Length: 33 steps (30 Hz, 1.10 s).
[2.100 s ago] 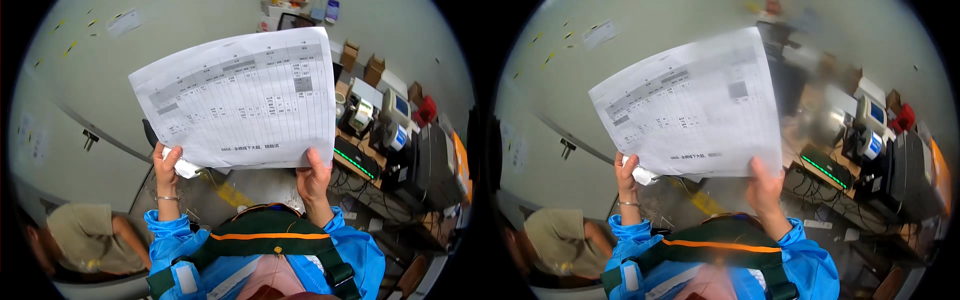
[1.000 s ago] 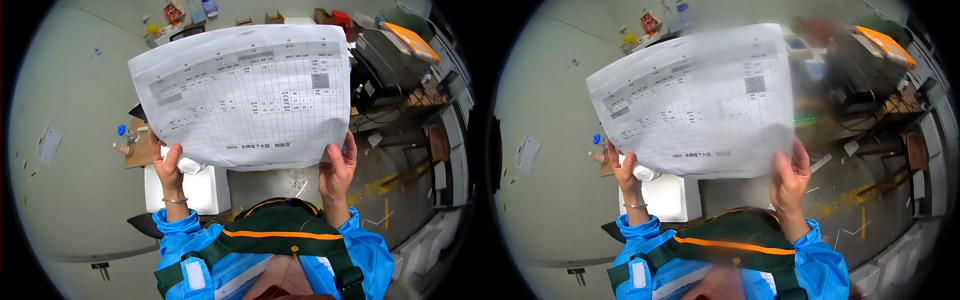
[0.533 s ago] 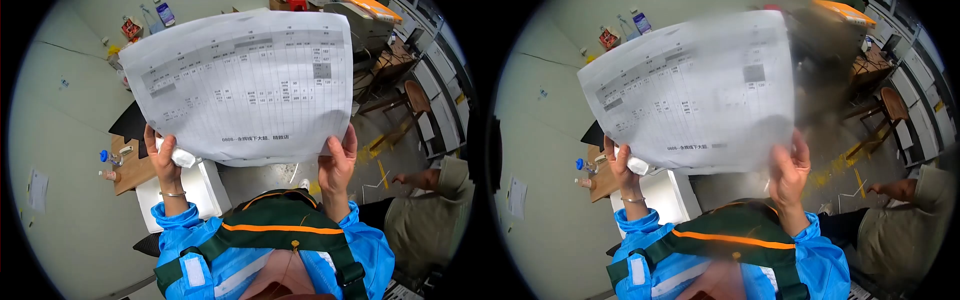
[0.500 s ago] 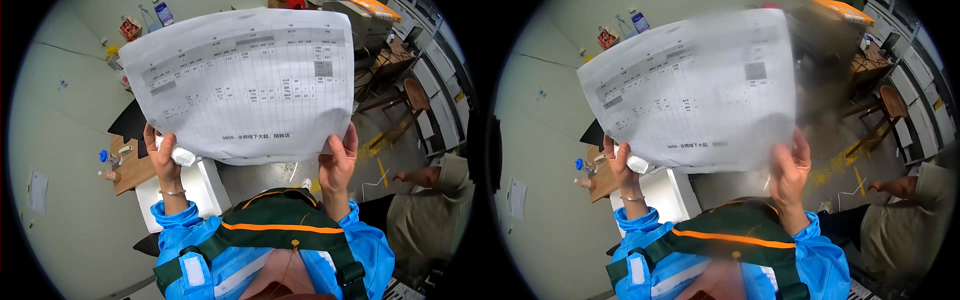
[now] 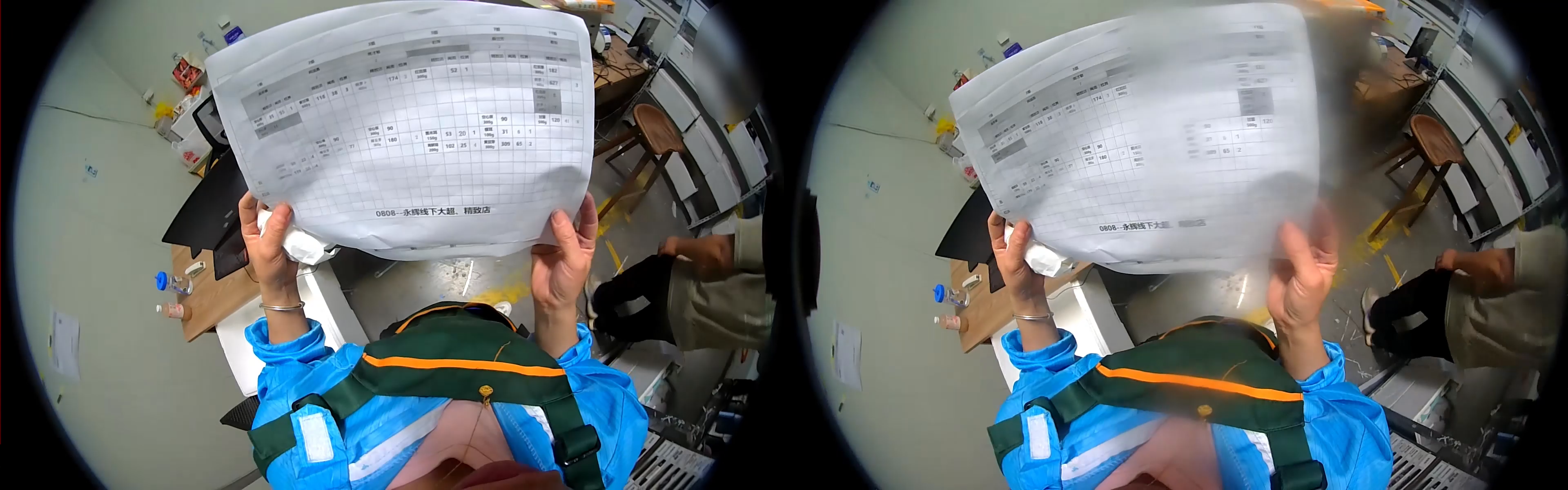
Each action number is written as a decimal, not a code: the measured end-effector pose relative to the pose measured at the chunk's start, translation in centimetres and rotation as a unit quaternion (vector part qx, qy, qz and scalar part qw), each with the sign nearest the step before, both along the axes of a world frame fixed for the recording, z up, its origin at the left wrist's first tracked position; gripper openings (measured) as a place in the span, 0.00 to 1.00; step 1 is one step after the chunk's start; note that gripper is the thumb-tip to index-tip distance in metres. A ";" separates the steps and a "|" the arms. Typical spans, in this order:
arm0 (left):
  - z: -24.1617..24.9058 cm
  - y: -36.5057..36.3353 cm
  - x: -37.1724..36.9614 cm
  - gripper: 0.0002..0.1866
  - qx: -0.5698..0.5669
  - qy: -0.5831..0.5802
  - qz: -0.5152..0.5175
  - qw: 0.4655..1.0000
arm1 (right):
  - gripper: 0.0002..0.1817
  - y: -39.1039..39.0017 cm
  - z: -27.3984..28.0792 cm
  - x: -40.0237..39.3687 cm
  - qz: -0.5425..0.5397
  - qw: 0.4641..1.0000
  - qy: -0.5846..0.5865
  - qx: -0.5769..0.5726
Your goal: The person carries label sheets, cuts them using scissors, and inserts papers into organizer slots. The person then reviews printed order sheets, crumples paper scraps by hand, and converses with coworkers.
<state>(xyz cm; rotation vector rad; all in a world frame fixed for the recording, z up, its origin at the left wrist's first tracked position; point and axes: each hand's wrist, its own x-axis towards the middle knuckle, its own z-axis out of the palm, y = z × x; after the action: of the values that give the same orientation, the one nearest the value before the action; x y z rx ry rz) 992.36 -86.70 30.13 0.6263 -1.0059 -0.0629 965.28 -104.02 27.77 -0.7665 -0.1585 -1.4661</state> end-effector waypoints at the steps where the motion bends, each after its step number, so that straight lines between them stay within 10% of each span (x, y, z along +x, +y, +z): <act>1: 0.1 0.1 0.5 0.21 -0.007 -0.004 -0.011 1.000 | 0.24 0.6 0.1 0.2 -0.002 1.000 -0.004 -0.004; 27: 2.1 8.3 -0.6 0.11 0.040 0.031 0.017 0.999 | 0.29 6.3 1.7 -3.9 -0.057 0.981 0.120 -0.139; 29: 2.0 7.4 -1.3 0.10 -0.071 -0.125 -0.215 0.966 | 0.24 5.8 0.9 -5.9 -0.059 0.946 0.227 -0.221; 33: 2.3 8.5 -0.8 0.13 -0.082 -0.230 -0.197 0.950 | 0.23 5.7 -0.3 -7.6 -0.014 0.950 0.237 -0.204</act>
<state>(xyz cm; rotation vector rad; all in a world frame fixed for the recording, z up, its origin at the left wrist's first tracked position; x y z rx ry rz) 991.57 -78.23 32.43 0.2816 -1.5648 -0.1884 957.66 -98.35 27.49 -1.4421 -0.0829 -1.2483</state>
